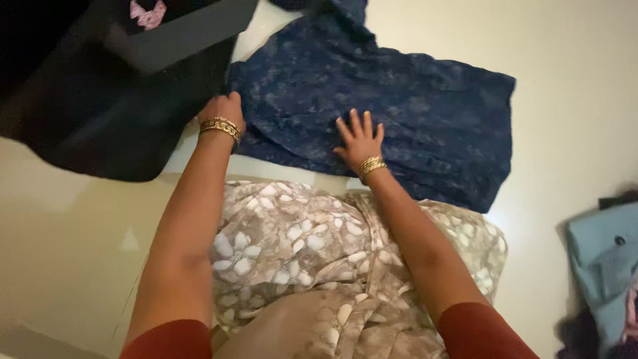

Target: The person folds a blue patterned garment by smoothing it out on the floor and bringing the sides and edges together.

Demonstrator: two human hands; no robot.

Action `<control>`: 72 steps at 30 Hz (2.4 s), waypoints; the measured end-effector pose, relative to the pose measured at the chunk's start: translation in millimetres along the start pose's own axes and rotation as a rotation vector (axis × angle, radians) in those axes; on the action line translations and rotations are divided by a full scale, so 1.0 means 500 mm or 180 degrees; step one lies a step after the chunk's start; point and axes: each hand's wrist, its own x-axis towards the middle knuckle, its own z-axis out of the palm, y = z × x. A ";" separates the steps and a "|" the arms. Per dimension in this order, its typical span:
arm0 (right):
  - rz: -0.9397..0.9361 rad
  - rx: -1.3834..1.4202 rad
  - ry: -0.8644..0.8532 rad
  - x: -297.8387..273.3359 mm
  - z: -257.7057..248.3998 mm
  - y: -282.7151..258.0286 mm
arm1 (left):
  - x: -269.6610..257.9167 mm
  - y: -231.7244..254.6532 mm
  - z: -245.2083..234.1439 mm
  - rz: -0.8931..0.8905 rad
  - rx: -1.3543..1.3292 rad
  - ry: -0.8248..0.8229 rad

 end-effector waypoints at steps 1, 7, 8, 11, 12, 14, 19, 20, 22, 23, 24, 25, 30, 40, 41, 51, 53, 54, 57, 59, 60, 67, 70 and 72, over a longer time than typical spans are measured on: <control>-0.0253 -0.0006 -0.0116 -0.022 0.002 0.004 | -0.006 0.015 0.003 0.0061 0.0015 0.0011; 0.0749 0.0096 0.0174 -0.138 -0.042 0.137 | 0.065 -0.006 0.122 -0.0519 0.0221 -0.0621; 0.0905 0.0079 0.0097 -0.154 -0.061 0.181 | 0.083 -0.026 0.141 -0.0456 0.0253 -0.0595; 0.1502 0.0256 -0.0167 -0.238 -0.112 0.290 | 0.135 -0.037 0.170 -0.0359 0.0355 -0.0659; 0.1579 0.0280 -0.0155 -0.263 -0.120 0.318 | 0.147 -0.033 0.172 -0.0377 0.0428 -0.0724; 0.2245 0.0685 -0.1188 -0.303 -0.129 0.378 | 0.159 -0.018 0.162 -0.0357 0.0575 -0.0818; 0.2152 0.0693 -0.1597 -0.374 -0.084 0.435 | 0.147 0.025 0.110 -0.0244 0.0899 -0.1034; 0.2160 0.0580 -0.1820 -0.371 -0.077 0.435 | 0.143 0.027 0.101 -0.0258 0.0972 -0.1082; 0.2094 0.0484 -0.1926 -0.358 -0.056 0.415 | 0.130 0.018 0.098 -0.0277 0.1148 -0.1323; 0.1983 0.0363 -0.2069 -0.354 -0.050 0.409 | 0.133 0.021 0.100 -0.0236 0.1211 -0.1401; 0.2009 0.0387 -0.2047 -0.355 -0.044 0.405 | 0.134 0.017 0.108 -0.0208 0.1263 -0.1474; 0.2180 0.0455 -0.2191 -0.353 -0.036 0.398 | 0.140 0.016 0.117 -0.0170 0.1289 -0.1532; 0.0808 -0.0911 -0.3040 -0.361 -0.007 0.382 | 0.194 -0.032 0.174 0.0040 0.1235 -0.1610; 0.2146 0.0403 -0.2492 -0.344 0.005 0.444 | 0.156 -0.089 0.154 -0.0103 0.0801 -0.1211; 0.2131 0.0401 -0.2495 -0.345 0.015 0.461 | 0.147 -0.086 0.143 -0.0204 0.0834 -0.1141; 0.2337 0.0739 -0.2106 -0.393 0.054 0.562 | 0.017 0.023 0.016 -0.0491 0.1091 -0.0521; 0.2446 0.0888 -0.1810 -0.394 0.064 0.580 | -0.007 0.062 -0.015 -0.0372 0.1088 -0.0228; 0.2586 0.1000 -0.1544 -0.398 0.072 0.592 | -0.016 0.082 -0.018 -0.0264 0.1086 -0.0084; 0.3245 0.1183 -0.0388 -0.427 0.079 0.646 | -0.034 0.163 0.008 0.0281 0.0962 0.0141; 0.3625 0.1314 0.0237 -0.432 0.085 0.664 | -0.034 0.213 0.055 0.0701 0.0909 0.0081; 0.3767 0.1466 0.0518 -0.428 0.088 0.670 | -0.032 0.239 0.081 0.0923 0.0922 -0.0024; 0.4139 0.1541 0.0632 -0.392 0.110 0.667 | 0.033 0.236 0.251 0.1665 0.1191 -0.1305; 0.4097 0.1348 0.0453 -0.371 0.111 0.668 | 0.057 0.211 0.272 0.1352 0.1731 -0.1711; 0.4002 0.1258 0.0502 -0.359 0.103 0.665 | 0.062 0.206 0.272 0.0928 0.1544 -0.1904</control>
